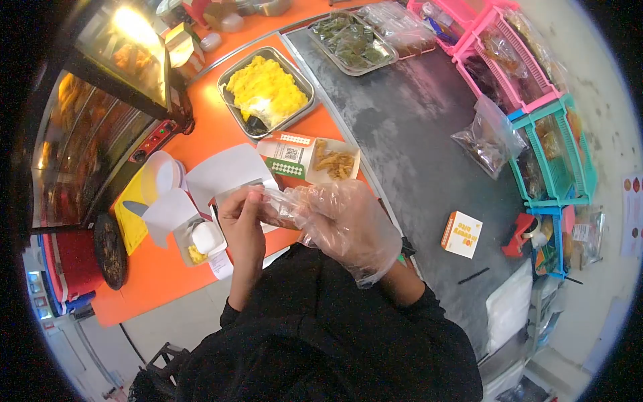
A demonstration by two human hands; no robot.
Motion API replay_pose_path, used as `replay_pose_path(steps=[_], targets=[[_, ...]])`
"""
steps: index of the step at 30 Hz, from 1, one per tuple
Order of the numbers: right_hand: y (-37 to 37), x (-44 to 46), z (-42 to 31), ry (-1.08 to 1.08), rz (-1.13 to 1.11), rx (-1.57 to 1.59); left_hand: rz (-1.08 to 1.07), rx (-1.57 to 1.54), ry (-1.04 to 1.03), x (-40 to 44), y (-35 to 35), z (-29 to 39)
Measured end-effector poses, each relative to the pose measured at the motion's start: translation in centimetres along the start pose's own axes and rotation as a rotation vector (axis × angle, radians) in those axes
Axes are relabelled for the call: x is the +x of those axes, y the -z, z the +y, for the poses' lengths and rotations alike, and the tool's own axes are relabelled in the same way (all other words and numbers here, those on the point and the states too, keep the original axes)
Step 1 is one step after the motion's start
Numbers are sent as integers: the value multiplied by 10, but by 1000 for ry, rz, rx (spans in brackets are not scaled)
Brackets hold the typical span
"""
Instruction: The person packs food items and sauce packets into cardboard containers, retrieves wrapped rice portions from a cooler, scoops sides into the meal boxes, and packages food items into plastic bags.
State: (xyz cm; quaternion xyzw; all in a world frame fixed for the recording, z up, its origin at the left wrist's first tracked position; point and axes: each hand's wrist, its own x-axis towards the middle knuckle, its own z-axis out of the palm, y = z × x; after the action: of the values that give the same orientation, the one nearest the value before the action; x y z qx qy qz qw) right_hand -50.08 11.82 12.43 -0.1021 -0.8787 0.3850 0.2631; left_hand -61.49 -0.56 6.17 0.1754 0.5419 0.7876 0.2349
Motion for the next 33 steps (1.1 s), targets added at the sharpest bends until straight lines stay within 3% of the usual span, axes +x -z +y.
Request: replay_pose_path(steps=[6,10,13,18,20,23,25,26,27,28,31,33], targets=[[13,-2,17,-8,-15,-33,-223,83,58,3,-28,-6],[25,-4,32,-21,-1,-167,-345,336,-246,18,-51,-15],[41,-1,43,-80,-26,-195,-386,285,-179,37,-75,-21],[73,-10,73,-252,100,-192,-345,84,226,85,-113,-68],[84,-12,80,-347,136,-174,-279,65,241,117,-129,-92],[85,-20,88,-541,233,-3,-251,145,159,166,-140,-131],[87,-20,91,-724,261,190,-218,470,-75,189,-139,-161],[85,-22,102,-624,262,131,-198,631,-195,198,-137,-179],[82,-26,120,-529,291,55,-141,676,-448,204,-139,-208],[84,-27,133,-434,318,-23,-319,473,-315,196,-139,-196],[86,-8,143,-503,414,87,-876,-62,197,137,-152,-125],[89,8,148,-443,404,45,-874,204,134,109,-169,-100]])
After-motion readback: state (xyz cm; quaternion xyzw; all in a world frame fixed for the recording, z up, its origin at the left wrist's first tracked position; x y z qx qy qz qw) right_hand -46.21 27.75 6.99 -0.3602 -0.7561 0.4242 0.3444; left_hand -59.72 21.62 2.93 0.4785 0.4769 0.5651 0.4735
